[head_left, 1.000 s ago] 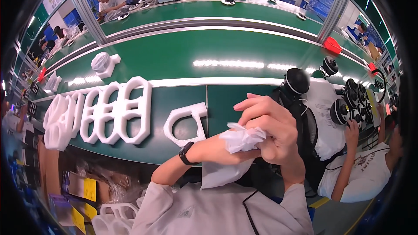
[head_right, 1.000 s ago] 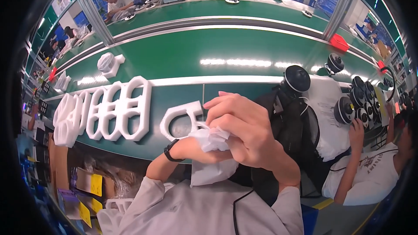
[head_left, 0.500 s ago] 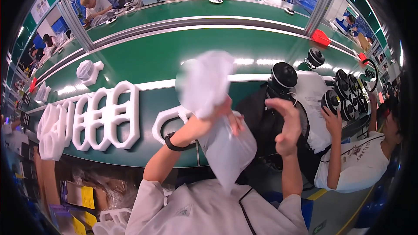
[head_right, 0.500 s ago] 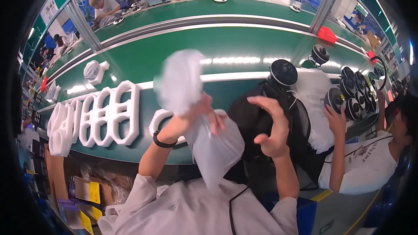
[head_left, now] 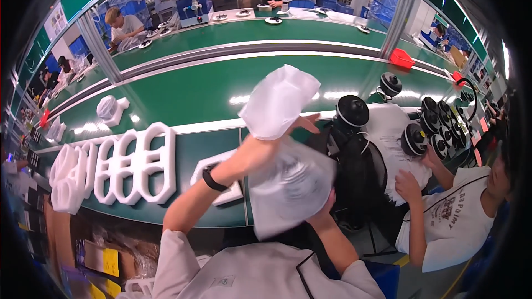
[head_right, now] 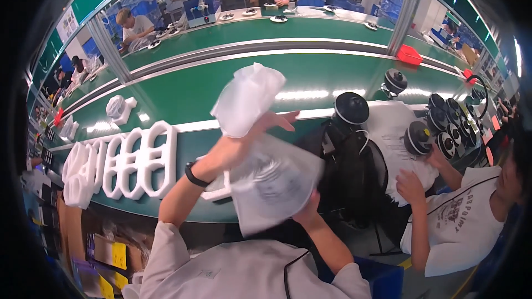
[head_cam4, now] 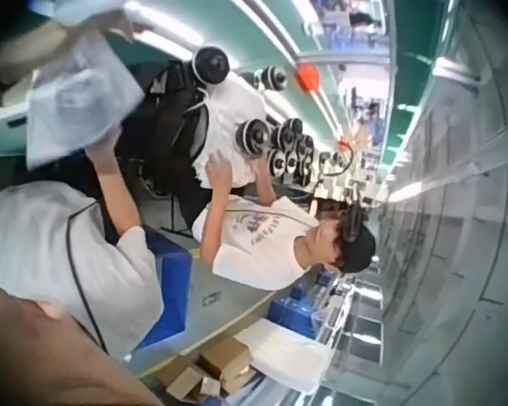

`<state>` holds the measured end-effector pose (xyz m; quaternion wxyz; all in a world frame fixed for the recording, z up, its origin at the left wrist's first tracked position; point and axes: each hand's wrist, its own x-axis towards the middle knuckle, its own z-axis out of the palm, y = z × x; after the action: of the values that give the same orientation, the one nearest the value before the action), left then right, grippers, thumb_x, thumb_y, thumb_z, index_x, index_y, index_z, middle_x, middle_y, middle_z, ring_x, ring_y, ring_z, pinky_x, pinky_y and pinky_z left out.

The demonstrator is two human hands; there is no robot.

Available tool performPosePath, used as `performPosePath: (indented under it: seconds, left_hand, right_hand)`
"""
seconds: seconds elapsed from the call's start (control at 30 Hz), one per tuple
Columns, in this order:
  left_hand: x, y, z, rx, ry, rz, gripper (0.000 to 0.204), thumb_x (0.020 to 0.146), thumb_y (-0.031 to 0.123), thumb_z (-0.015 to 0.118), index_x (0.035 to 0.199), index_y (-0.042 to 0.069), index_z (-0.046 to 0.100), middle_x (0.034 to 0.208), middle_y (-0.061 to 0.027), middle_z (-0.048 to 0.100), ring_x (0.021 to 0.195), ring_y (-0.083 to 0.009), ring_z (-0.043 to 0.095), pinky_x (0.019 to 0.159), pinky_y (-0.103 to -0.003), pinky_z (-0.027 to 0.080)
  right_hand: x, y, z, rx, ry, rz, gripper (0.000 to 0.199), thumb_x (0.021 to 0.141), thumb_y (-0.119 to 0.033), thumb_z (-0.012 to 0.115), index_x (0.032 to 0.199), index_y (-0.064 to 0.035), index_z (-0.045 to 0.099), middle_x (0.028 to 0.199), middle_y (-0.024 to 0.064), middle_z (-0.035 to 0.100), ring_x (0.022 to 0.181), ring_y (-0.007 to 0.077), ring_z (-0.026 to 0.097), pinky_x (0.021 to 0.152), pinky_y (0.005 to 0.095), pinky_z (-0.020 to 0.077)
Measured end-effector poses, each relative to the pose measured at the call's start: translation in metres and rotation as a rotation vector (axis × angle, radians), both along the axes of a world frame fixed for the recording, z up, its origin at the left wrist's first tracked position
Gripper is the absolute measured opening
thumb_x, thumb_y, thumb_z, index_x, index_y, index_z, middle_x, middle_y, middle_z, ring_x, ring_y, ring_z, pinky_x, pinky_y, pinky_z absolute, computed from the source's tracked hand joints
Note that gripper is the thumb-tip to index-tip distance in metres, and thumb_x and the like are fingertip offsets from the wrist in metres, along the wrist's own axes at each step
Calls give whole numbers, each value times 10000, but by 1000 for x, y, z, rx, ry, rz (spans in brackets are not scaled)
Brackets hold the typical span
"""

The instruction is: Packaging lighting fixtures into protective bags and foam inserts on an assembly line.

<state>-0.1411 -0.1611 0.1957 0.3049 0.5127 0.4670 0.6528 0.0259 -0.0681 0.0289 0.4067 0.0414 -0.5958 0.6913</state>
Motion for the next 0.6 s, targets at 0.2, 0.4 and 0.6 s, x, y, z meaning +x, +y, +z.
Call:
performPosePath:
  seconds: [0.2, 0.4, 0.6]
  left_hand:
    - [9, -10, 13, 17, 46, 47, 457, 1103, 337, 337, 829, 26, 531, 1032, -185, 679, 1045, -246, 684, 998, -367, 495]
    - [28, -1, 9, 171, -243, 270, 417, 1093, 389, 382, 804, 91, 418, 659, -80, 536, 718, -260, 714, 986, -465, 521]
    - [-13, -21, -12, -66, 657, 221, 286, 981, 184, 532, 1211, 25, 594, 1142, -162, 662, 1123, -301, 622, 1052, -373, 432]
  right_hand:
    - [8, -2, -15, -601, -149, 638, 1079, 860, -783, 483, 1605, -110, 88, 1643, 119, 188, 1499, 322, 246, 1202, 513, 262]
    - [-1, -5, 10, 184, -90, 8, 1529, 604, -690, 857, 1574, -94, -163, 1646, 169, 15, 1517, 332, 166, 1221, 483, 199]
    - [-13, 6, -34, 412, -143, -106, 1244, 727, -463, 845, 1588, -99, 25, 1629, 147, 160, 1485, 344, 250, 1211, 482, 234]
